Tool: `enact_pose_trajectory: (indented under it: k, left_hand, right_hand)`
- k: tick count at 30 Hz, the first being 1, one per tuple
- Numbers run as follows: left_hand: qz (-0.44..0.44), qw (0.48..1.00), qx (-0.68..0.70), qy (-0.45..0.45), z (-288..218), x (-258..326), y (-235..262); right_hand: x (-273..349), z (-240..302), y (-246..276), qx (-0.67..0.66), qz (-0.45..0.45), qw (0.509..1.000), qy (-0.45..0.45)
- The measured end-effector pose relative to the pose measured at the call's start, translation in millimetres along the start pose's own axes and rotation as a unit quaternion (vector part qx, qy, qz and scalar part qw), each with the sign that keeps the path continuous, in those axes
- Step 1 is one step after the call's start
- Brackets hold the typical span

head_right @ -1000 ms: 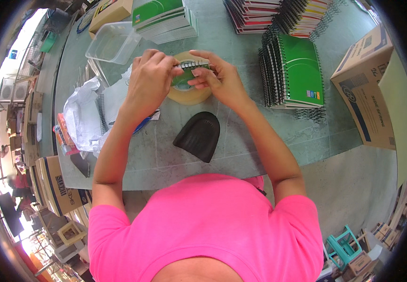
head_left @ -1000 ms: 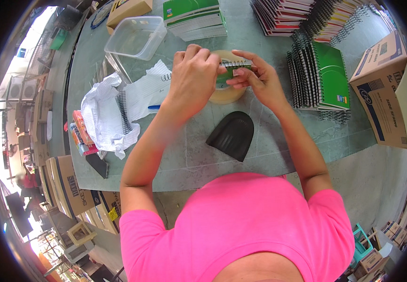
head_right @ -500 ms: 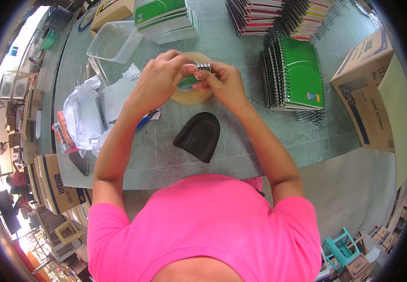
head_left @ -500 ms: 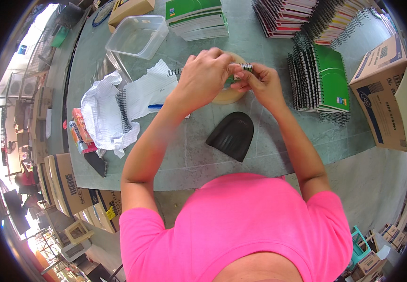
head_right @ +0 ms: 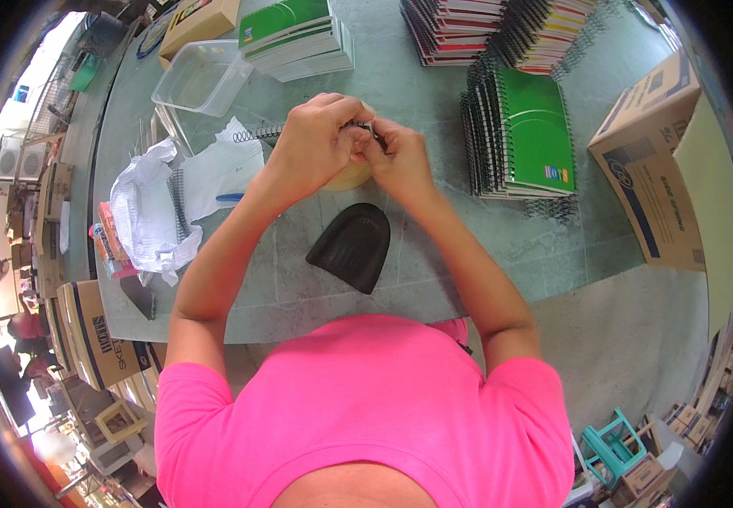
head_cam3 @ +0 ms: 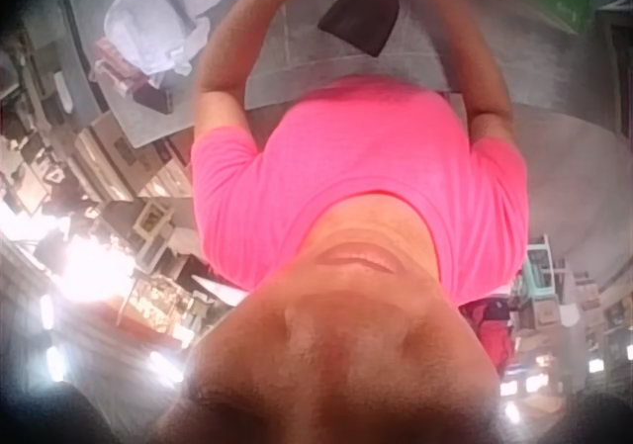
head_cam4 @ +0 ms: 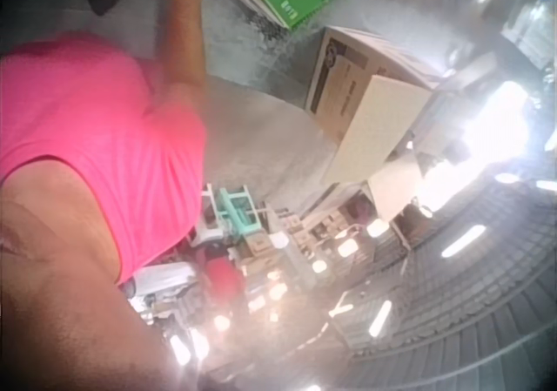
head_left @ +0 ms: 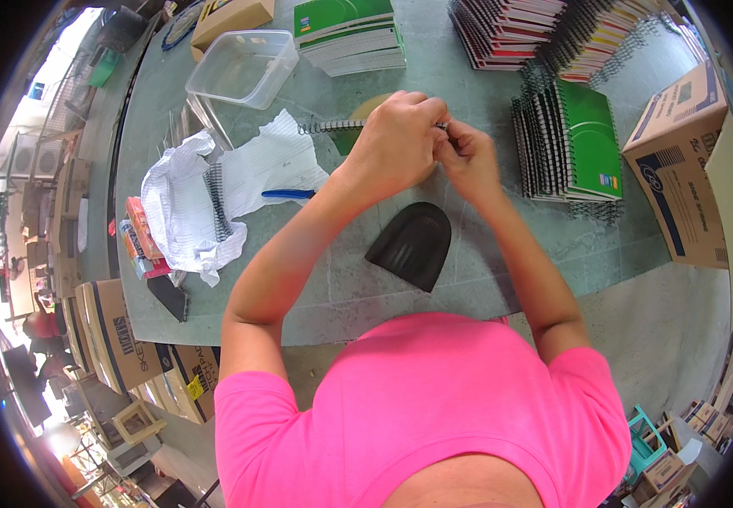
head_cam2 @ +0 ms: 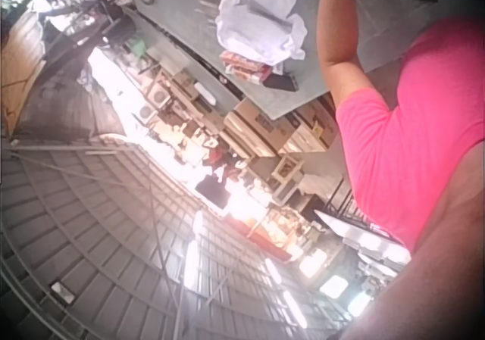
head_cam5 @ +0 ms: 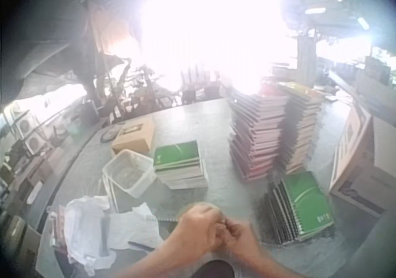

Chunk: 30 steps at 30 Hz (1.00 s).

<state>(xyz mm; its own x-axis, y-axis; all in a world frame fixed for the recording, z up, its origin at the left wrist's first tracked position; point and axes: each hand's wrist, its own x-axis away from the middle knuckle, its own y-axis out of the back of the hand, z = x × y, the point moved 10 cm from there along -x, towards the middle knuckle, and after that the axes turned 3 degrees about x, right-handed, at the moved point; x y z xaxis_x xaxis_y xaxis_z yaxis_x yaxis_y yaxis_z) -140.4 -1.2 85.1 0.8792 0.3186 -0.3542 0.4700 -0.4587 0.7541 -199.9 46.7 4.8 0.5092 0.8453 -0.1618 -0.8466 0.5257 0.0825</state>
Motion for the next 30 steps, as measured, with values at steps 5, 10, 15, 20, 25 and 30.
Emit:
enact_pose_trajectory:
  k: [5, 10, 15, 20, 25, 30]
  left_hand:
    - [-0.052, 0.995, -0.086, -0.013, -10, 7, 11]
    - [-0.307, 0.951, -0.03, -0.018, 2, 48, 103]
    - [-0.138, 0.861, 0.466, 0.149, 40, 46, 35]
    - [-0.228, 0.947, 0.158, -0.161, -113, -34, 57]
    - [0.093, 0.965, -0.12, -0.212, -125, -65, -96]
    - [0.029, 0.98, 0.121, -0.157, -122, -62, -65]
  right_hand:
    - [1, -7, -7, 0.025, -0.002, 0.999, 0.033]
    - [11, 0, 8, -0.196, -0.001, 0.978, -0.072]
    - [16, 36, 15, -0.302, 0.005, 0.952, -0.053]
    - [43, 12, 27, -0.305, -0.042, 0.948, -0.084]
    - [70, -20, 15, -0.219, 0.013, 0.962, -0.165]
    - [79, -45, 27, -0.222, 0.021, 0.957, -0.187]
